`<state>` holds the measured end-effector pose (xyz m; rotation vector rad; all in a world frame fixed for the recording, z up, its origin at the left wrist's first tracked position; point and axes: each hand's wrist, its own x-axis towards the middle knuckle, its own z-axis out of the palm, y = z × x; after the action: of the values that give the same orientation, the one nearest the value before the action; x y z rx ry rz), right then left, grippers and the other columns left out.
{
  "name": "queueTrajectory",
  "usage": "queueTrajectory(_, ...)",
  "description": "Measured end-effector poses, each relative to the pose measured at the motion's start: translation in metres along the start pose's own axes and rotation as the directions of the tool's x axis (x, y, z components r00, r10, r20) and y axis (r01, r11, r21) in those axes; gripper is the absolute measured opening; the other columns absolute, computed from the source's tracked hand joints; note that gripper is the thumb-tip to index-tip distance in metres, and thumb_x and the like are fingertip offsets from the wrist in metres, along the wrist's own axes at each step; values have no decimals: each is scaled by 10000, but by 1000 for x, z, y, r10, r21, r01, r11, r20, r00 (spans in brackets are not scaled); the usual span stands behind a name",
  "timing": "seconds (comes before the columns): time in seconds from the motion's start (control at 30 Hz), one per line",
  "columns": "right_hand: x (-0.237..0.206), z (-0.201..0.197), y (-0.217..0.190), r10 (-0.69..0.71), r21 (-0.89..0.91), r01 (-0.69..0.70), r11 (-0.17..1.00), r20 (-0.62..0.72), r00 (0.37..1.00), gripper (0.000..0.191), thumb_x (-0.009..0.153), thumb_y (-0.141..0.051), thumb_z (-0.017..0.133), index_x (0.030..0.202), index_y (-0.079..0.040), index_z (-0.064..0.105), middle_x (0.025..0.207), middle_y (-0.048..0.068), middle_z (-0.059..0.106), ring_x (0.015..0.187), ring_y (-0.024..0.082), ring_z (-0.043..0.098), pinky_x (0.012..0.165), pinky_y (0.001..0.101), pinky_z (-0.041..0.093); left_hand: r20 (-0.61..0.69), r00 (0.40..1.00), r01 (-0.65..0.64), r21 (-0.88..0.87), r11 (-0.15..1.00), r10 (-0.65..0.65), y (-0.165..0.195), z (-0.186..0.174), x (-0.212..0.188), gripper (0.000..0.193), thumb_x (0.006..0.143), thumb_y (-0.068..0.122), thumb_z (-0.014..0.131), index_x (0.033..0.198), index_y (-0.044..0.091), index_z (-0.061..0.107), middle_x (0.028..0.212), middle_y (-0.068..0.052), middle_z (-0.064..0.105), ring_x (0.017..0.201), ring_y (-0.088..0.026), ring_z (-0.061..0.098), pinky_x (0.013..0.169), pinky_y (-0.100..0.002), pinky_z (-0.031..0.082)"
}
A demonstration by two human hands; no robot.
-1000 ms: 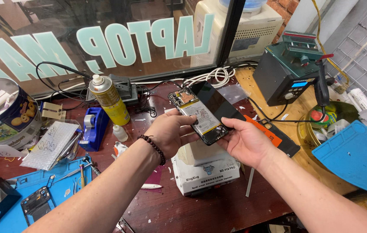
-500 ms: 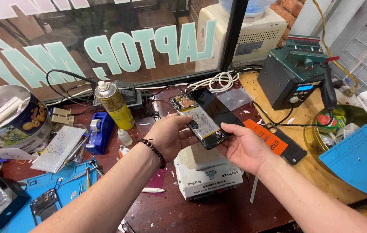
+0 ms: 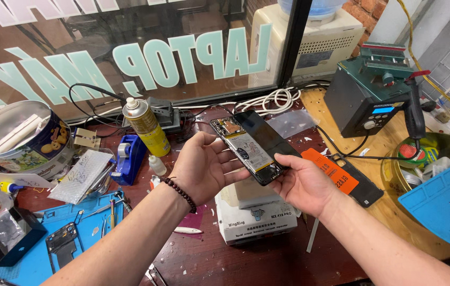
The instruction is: The person removes a smartphone screen from the chassis, then applies adhesive to the phone frame. The person handles the screen, phone chassis, and adhesive tube during the process.
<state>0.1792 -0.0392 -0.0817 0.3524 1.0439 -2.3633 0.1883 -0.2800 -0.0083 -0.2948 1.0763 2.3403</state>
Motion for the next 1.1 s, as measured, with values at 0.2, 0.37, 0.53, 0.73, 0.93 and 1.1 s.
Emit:
queueTrajectory(0.2,-3,3,-9,-6,-30,7,1000,31,1000,290,955,-197,593,1186,-25,628,1049,67,719,921,174,692,849,355,586,23,999,-49,1,999,49,-5,4,-2,400,949,290,406,1222,57,584,1162,-116,685,1058,-275,667,925,-474,546)
queueTrajectory(0.37,-3,7,-3,-11,-33,11,999,13,1000,266,967,-195,598,1175,-32,634,1027,62,723,903,167,682,836,337,573,-55,995,-82,62,995,85,-11,1,-1,258,956,151,517,1171,40,607,1154,-115,703,1051,-253,695,945,-457,576)
queueTrajectory(0.53,-3,10,9,-7,19,6,1000,52,999,249,981,-198,614,1169,-36,636,1019,54,718,900,168,681,830,340,564,-29,991,-125,124,984,130,-11,-6,-2,224,919,-18,534,1111,25,642,1112,-95,712,1010,-240,704,924,-463,611)
queueTrajectory(0.73,-15,29,17,-51,-5,51,999,-15,999,292,947,-180,585,1202,-49,639,1090,55,734,991,173,689,934,352,562,-36,994,-94,172,981,101,-9,-19,0,271,907,-19,538,1146,62,638,1109,-56,698,965,-207,683,898,-444,595)
queueTrajectory(0.93,-29,46,20,-195,-137,197,971,22,980,304,958,-155,586,1224,-25,651,1152,88,732,1039,207,690,962,413,553,-46,997,-64,93,994,68,-12,-31,12,338,870,-11,493,1174,81,606,1126,-43,713,998,-188,695,954,-433,559)
queueTrajectory(1.1,-37,49,24,-233,-186,239,953,54,971,281,968,-154,604,1147,48,682,1128,141,743,1025,239,708,957,462,560,-33,999,12,-86,996,-15,-16,-32,23,307,907,68,566,1204,15,627,1140,-111,735,1059,-253,709,1011,-430,548)
